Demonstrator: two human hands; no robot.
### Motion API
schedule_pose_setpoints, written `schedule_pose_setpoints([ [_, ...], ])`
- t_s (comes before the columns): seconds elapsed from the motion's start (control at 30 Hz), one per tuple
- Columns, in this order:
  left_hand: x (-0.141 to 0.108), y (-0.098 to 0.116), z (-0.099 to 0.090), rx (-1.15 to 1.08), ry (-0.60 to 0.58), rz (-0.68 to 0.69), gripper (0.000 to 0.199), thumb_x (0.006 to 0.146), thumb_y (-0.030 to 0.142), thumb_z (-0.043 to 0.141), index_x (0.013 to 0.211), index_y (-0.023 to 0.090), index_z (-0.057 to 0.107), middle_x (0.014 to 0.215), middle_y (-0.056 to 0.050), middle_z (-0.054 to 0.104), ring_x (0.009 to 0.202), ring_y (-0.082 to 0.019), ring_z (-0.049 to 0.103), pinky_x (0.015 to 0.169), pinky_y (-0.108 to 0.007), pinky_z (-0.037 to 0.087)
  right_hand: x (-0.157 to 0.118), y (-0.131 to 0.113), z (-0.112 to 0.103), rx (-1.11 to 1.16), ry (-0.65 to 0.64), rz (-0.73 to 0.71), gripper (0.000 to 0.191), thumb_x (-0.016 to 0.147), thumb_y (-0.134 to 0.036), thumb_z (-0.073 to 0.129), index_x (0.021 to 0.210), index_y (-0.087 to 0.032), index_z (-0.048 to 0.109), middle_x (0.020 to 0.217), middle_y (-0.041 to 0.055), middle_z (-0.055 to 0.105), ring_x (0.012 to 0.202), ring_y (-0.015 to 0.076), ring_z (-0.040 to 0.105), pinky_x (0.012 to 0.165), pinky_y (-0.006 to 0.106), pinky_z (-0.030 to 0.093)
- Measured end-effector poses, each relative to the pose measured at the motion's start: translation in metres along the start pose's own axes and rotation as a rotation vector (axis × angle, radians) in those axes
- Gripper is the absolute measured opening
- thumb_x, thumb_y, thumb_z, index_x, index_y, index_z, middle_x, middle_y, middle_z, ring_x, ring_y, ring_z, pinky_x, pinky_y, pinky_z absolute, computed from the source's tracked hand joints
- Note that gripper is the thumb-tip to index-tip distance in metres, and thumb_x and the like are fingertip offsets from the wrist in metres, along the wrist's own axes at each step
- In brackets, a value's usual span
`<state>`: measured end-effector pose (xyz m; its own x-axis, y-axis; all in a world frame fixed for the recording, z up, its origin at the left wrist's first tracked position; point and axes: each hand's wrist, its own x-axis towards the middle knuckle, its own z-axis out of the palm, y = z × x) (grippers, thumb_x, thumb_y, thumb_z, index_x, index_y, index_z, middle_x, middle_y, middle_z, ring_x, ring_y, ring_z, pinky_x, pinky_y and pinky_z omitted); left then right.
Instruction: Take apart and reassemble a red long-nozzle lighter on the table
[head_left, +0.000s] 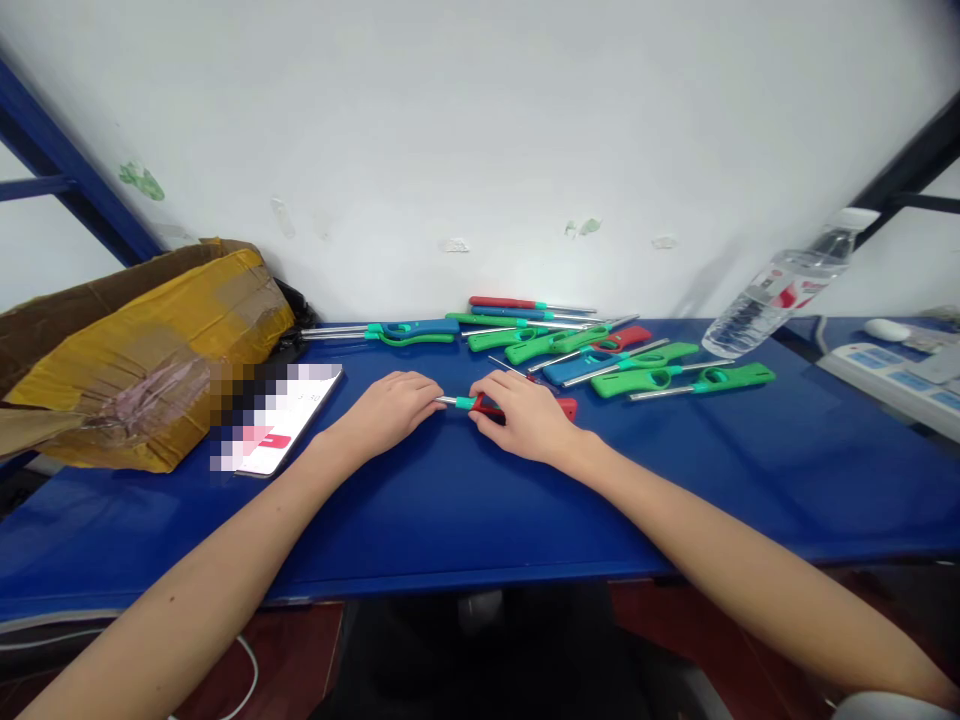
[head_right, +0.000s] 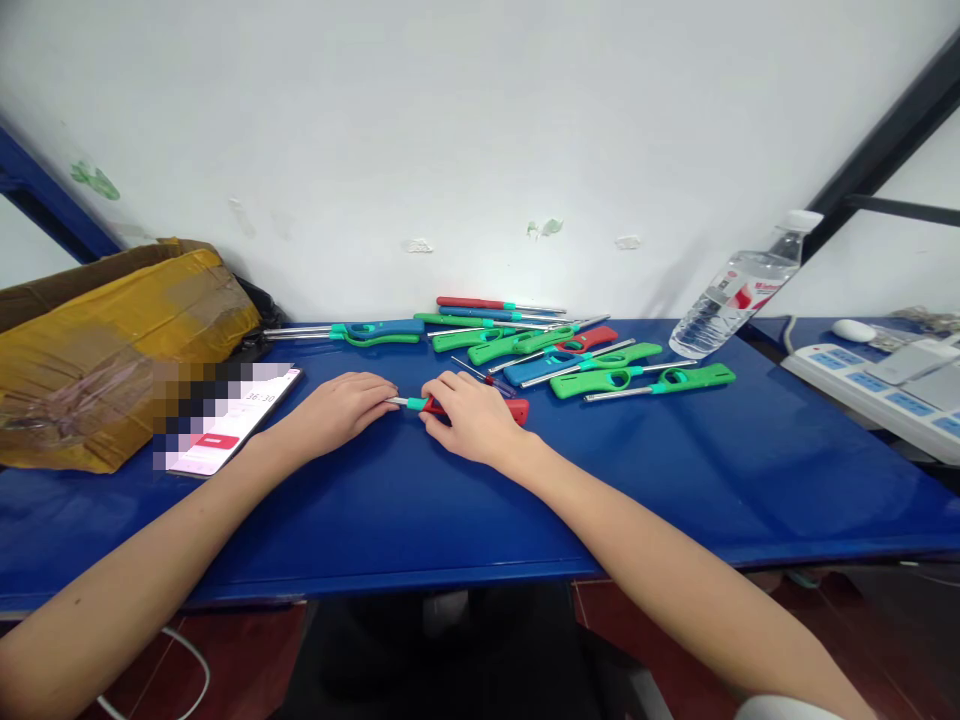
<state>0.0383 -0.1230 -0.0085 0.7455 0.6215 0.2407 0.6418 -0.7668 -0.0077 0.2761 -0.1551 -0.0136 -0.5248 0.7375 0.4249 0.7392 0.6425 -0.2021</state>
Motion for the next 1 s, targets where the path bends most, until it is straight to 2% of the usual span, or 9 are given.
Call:
schedule_pose_setpoints([
  [0.1, 0.001, 0.003, 0.001, 0.025, 0.015, 0.008, 0.03, 0.102, 0.032, 0.04, 0.108, 0.017, 0.065, 0.111, -0.011, 0.07, 0.101, -0.025, 0.066, 0.091, -0.039, 0.051, 0.003, -0.001, 0.001, -0.061, -0.051, -0.051, 0.027, 0.097, -0.039, 0.053, 0.106, -0.017, 0.066, 0.1, 0.0094, 0.068, 0.095, 0.0247, 0.058, 0.088, 0.039, 0.045],
  [0.2, 0.0, 0.007, 0.006, 0.046, 0.032, 0.022, 0.029, 0.102, 0.031, 0.039, 0.108, 0.018, 0.064, 0.111, -0.01, 0.071, 0.103, -0.023, 0.067, 0.094, -0.037, 0.051, 0.004, -0.001, 0.002, -0.092, -0.1, -0.056, 0.029, 0.099, -0.036, 0.048, 0.1, -0.015, 0.069, 0.096, 0.0104, 0.069, 0.091, 0.0241, 0.057, 0.087, 0.039, 0.045],
  [0.37, -0.001, 0.012, 0.015, 0.067, 0.084, 0.063, 0.027, 0.103, 0.028, 0.04, 0.106, 0.016, 0.064, 0.113, -0.013, 0.07, 0.11, -0.024, 0.066, 0.096, -0.04, 0.053, 0.004, -0.002, 0.006, -0.089, -0.075, -0.075, 0.026, 0.099, -0.032, 0.049, 0.099, -0.016, 0.069, 0.098, 0.0104, 0.07, 0.096, 0.0238, 0.057, 0.087, 0.037, 0.043],
  [0.5, -0.002, 0.016, 0.018, 0.064, 0.048, 0.093, 0.025, 0.103, 0.024, 0.039, 0.11, 0.015, 0.061, 0.122, -0.014, 0.067, 0.116, -0.024, 0.064, 0.099, -0.039, 0.052, 0.004, -0.008, 0.009, -0.12, -0.08, -0.089, 0.024, 0.099, -0.03, 0.05, 0.095, -0.015, 0.069, 0.096, 0.0098, 0.07, 0.095, 0.0238, 0.058, 0.084, 0.037, 0.042],
  [0.6, -0.001, 0.022, 0.015, 0.023, 0.013, 0.064, 0.024, 0.102, 0.021, 0.04, 0.113, 0.013, 0.061, 0.125, -0.015, 0.066, 0.121, -0.025, 0.061, 0.098, -0.039, 0.053, 0.004, -0.012, 0.009, -0.177, -0.085, -0.083, 0.022, 0.098, -0.028, 0.051, 0.093, -0.015, 0.069, 0.097, 0.0108, 0.07, 0.098, 0.0252, 0.058, 0.085, 0.038, 0.04],
  [0.8, 0.0, 0.024, 0.012, -0.06, -0.001, 0.036, 0.03, 0.104, 0.027, 0.038, 0.115, 0.013, 0.062, 0.128, -0.016, 0.064, 0.122, -0.027, 0.061, 0.099, -0.043, 0.053, 0.006, -0.009, 0.005, -0.145, -0.137, -0.076, 0.024, 0.099, -0.032, 0.05, 0.098, -0.016, 0.067, 0.097, 0.0104, 0.069, 0.091, 0.0242, 0.061, 0.084, 0.038, 0.041],
  [0.87, 0.0, 0.02, 0.012, -0.075, 0.017, 0.03, 0.032, 0.103, 0.029, 0.038, 0.116, 0.013, 0.063, 0.126, -0.016, 0.065, 0.12, -0.027, 0.062, 0.099, -0.043, 0.053, 0.006, -0.004, 0.001, -0.112, -0.111, -0.095, 0.025, 0.096, -0.036, 0.055, 0.106, -0.017, 0.066, 0.103, 0.0109, 0.069, 0.099, 0.0264, 0.06, 0.09, 0.04, 0.042],
  [1.0, -0.002, 0.008, 0.012, -0.068, 0.032, 0.019, 0.036, 0.103, 0.033, 0.039, 0.115, 0.012, 0.066, 0.124, -0.017, 0.066, 0.12, -0.029, 0.06, 0.102, -0.045, 0.05, 0.003, 0.015, -0.009, -0.088, -0.039, -0.086, 0.047, 0.086, -0.042, 0.068, 0.125, -0.015, 0.058, 0.121, 0.0131, 0.064, 0.114, 0.0306, 0.055, 0.098, 0.043, 0.043],
])
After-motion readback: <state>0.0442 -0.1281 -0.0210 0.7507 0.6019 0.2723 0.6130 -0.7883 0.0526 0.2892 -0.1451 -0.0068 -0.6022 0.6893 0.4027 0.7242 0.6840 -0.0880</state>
